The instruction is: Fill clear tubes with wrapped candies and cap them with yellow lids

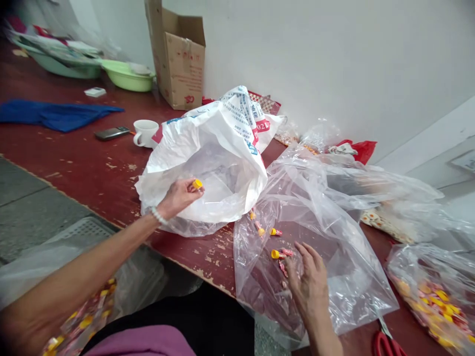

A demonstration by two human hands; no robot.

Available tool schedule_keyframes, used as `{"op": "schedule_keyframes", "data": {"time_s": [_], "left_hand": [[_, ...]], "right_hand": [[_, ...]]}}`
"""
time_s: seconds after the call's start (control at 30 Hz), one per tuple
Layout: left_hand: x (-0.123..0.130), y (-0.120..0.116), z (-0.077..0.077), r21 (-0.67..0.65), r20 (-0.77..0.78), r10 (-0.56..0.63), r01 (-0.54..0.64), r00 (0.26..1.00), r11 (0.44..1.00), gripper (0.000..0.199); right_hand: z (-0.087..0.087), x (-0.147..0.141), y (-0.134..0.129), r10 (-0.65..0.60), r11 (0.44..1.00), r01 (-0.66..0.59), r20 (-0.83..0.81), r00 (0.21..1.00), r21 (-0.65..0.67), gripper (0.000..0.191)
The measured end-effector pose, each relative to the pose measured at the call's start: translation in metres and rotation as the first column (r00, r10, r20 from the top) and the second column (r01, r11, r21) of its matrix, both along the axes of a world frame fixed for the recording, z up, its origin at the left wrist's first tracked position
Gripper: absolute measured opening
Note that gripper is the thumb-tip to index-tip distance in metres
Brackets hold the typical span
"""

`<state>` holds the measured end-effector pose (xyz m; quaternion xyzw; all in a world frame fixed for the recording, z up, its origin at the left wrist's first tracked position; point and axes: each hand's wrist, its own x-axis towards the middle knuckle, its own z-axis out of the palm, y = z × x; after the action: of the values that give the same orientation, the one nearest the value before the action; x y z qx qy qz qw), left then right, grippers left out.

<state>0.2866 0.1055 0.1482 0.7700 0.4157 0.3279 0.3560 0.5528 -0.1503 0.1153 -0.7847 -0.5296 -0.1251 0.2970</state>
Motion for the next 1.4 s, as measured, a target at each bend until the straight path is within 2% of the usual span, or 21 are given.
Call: {"op": "schedule_keyframes", "data": {"time_s": [0.03,0.1,0.2,0.27,0.37,0.5,0.57,0.67,0.73,0.8,0.9,1.0,1.1,1.23,1.33,1.4], "left_hand": [[0.004,0.017,-0.002,0.033,-0.067,-0.005,0.007,0.998,0.999,0.011],[0.013,0.037,-0.010,0.019,-0.152,-0.094,0.098,0.984,0.995,0.007],[0.028,0.039,-0.024,0.007,-0.249,-0.232,0.241,0.940,0.970,0.006],[0.037,0.031,-0.031,0.003,-0.272,-0.281,0.293,0.920,0.956,0.005],[0.044,0.027,-0.038,-0.010,-0.264,-0.288,0.296,0.920,0.955,0.005],[0.036,0.035,-0.037,-0.029,-0.175,-0.191,0.189,0.966,0.982,0.002],[0.023,0.033,-0.032,-0.044,-0.105,-0.143,0.139,0.984,0.989,0.017],[-0.002,0.011,-0.022,-0.166,0.101,-0.162,0.178,0.981,0.970,0.038],[-0.017,-0.013,-0.017,-0.303,0.292,-0.150,0.240,0.945,0.922,0.044],[-0.030,-0.038,-0.016,-0.427,0.402,-0.103,0.286,0.910,0.858,0.045],[-0.044,-0.069,-0.019,-0.544,0.392,-0.122,0.337,0.912,0.769,0.046],[-0.048,-0.093,-0.024,-0.604,0.385,-0.176,0.392,0.906,0.694,0.047],[-0.040,-0.112,-0.025,-0.627,0.395,-0.207,0.427,0.895,0.652,0.043],[-0.027,-0.126,-0.023,-0.636,0.424,-0.246,0.480,0.871,0.603,0.040],[-0.023,-0.131,-0.023,-0.632,0.462,-0.258,0.519,0.848,0.575,0.038],[-0.023,-0.132,-0.025,-0.627,0.469,-0.267,0.530,0.842,0.570,0.038]], "right_hand": [[-0.012,0.022,-0.005,-0.019,0.999,0.020,0.026,0.999,-0.043,0.051],[-0.032,0.051,-0.014,-0.014,0.989,0.013,-0.001,1.000,-0.144,0.049],[-0.047,0.059,-0.018,-0.014,0.966,-0.013,-0.105,0.994,-0.258,0.041],[-0.045,0.050,-0.015,-0.005,0.958,-0.040,-0.156,0.988,-0.283,0.039],[-0.036,0.035,-0.006,0.062,0.954,-0.104,-0.157,0.986,-0.282,0.036],[-0.032,0.029,0.001,0.096,0.957,-0.128,-0.129,0.987,-0.261,0.030],[-0.034,0.028,0.003,0.058,0.970,-0.090,-0.142,0.988,-0.227,0.031],[-0.038,0.026,0.007,-0.008,0.978,-0.027,-0.165,0.986,-0.208,0.035],[-0.038,0.024,0.007,-0.028,0.973,-0.013,-0.178,0.984,-0.229,0.035],[-0.035,0.023,0.005,-0.044,0.964,-0.006,-0.183,0.982,-0.267,0.032],[-0.025,0.022,-0.001,-0.094,0.948,0.039,-0.162,0.982,-0.316,0.034],[-0.012,0.014,0.001,-0.139,0.948,0.095,-0.126,0.982,-0.304,0.036],[-0.007,0.000,0.018,-0.108,0.958,0.070,-0.124,0.986,-0.279,0.029],[-0.013,-0.010,0.044,-0.075,0.967,0.027,-0.182,0.980,-0.254,0.022],[-0.009,-0.018,0.049,-0.077,0.980,0.023,-0.270,0.960,-0.198,0.019],[0.000,-0.036,0.046,-0.048,0.989,-0.003,-0.345,0.937,-0.147,0.025]]}}
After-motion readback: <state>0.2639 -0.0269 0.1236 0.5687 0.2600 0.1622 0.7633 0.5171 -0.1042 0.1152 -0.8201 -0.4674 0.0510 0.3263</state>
